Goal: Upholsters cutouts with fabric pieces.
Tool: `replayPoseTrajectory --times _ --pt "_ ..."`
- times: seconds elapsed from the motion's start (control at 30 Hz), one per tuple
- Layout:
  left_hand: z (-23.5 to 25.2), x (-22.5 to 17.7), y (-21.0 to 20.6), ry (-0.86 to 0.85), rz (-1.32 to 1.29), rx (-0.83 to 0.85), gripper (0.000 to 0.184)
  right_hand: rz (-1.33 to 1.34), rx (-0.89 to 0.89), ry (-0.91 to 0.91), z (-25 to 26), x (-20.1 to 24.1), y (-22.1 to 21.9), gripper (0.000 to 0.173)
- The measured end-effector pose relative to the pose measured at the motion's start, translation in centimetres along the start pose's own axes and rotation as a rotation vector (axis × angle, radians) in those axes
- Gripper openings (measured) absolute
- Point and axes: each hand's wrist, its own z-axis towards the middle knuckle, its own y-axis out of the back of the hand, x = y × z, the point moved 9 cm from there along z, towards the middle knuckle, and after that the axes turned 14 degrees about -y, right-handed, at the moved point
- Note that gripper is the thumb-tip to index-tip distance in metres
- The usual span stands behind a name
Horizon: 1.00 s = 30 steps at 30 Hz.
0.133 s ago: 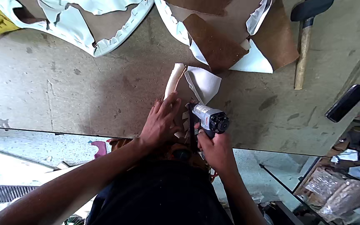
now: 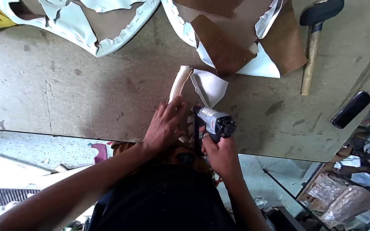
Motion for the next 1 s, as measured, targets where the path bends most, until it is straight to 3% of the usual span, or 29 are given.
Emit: replayPoseTrajectory --times 0.27,0.4,0.5,0.6,0.73,0.8,0.9,1.0 --pt "-0.3 -0.2 0.1 -0.021 0.024 -0.037 0.091 -0.011 0.012 -0.009 -0.1 0.6 0.2 0.015" --pt "-0.2 -0.3 0.2 -0.038 0.039 -0.055 0.091 0.012 0.049 0.024 -0.5 0.6 2.3 0.023" --pt "-0.8 -0.2 0.6 -0.027 0.039 -0.085 0.085 -0.019 -0.108 0.099 0.1 -0.7 7.2 0.027" --pt "-1.5 -0.8 1.8 0.003 -0.004 -0.184 0.063 -0.173 -0.348 0.047 3.4 -4.6 13.3 0.032" --pt "-3.1 -2.6 4.2 0.11 0.0 -0.326 0.043 -0.277 -0.521 0.031 7.4 -9.5 17.6 0.055" --pt "-4.5 -3.4 4.5 0.146 0.014 -0.387 0.039 -0.238 -0.502 0.167 7.6 -9.7 16.6 0.063" --pt "-5.4 -4.3 3.9 0.226 -0.035 -0.426 0.043 -0.169 -0.357 0.363 4.7 -5.9 12.3 0.049" --pt "-5.1 -4.4 2.4 0.381 -0.172 -0.405 0.063 -0.1 -0.106 0.345 4.4 -3.2 5.8 0.053"
